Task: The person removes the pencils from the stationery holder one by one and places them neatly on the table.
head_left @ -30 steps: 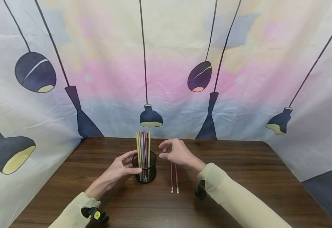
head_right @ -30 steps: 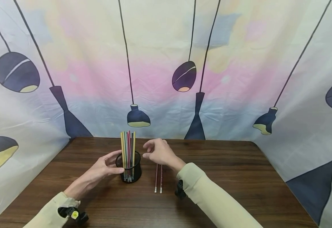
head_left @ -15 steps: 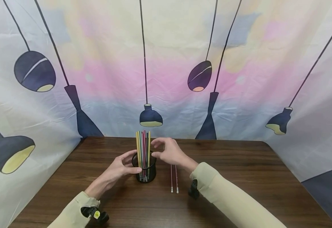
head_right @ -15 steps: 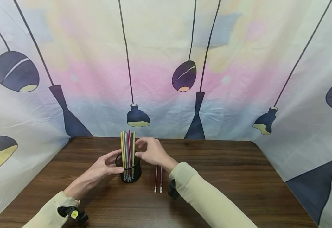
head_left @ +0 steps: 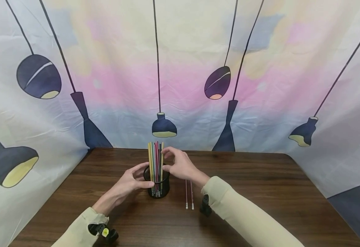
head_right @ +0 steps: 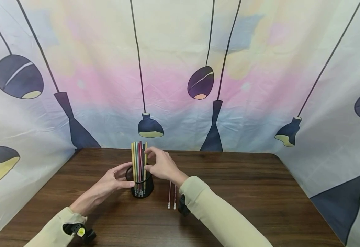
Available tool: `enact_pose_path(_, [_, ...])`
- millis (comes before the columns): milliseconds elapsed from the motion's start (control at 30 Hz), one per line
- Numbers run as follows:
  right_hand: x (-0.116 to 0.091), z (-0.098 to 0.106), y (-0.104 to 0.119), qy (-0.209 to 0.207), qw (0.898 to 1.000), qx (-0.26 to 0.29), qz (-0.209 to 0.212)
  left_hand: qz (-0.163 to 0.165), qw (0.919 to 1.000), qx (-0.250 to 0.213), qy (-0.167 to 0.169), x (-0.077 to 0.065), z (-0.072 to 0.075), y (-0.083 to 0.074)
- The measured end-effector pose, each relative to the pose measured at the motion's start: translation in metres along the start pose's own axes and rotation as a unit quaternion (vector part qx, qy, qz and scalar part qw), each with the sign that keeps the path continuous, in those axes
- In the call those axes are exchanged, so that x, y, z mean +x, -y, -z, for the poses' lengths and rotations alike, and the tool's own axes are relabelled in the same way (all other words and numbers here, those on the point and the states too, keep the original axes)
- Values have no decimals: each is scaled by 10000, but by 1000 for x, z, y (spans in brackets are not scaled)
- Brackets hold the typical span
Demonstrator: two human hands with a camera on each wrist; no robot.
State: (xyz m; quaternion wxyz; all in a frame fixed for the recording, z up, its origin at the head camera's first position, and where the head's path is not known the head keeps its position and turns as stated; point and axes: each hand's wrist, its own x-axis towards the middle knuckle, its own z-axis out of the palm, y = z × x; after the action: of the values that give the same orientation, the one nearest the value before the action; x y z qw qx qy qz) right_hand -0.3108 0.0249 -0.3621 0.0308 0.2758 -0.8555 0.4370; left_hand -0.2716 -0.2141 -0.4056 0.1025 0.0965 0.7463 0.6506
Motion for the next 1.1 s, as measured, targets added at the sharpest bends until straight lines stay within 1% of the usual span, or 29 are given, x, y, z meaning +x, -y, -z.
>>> enact_pose_path(533, [1, -8, -1, 100, 9999, -138, -27, -44, 10000, 5, 33, 0, 1, 0])
enact_pose_path(767, [0, -8, -1, 98, 9996, -237, 96, -34, 10000, -15, 15, 0, 0, 0])
enact_pose_path(1100, [-2, -11, -1, 96, 9997, -230, 10, -35, 10000, -28, 49, -1, 1, -1])
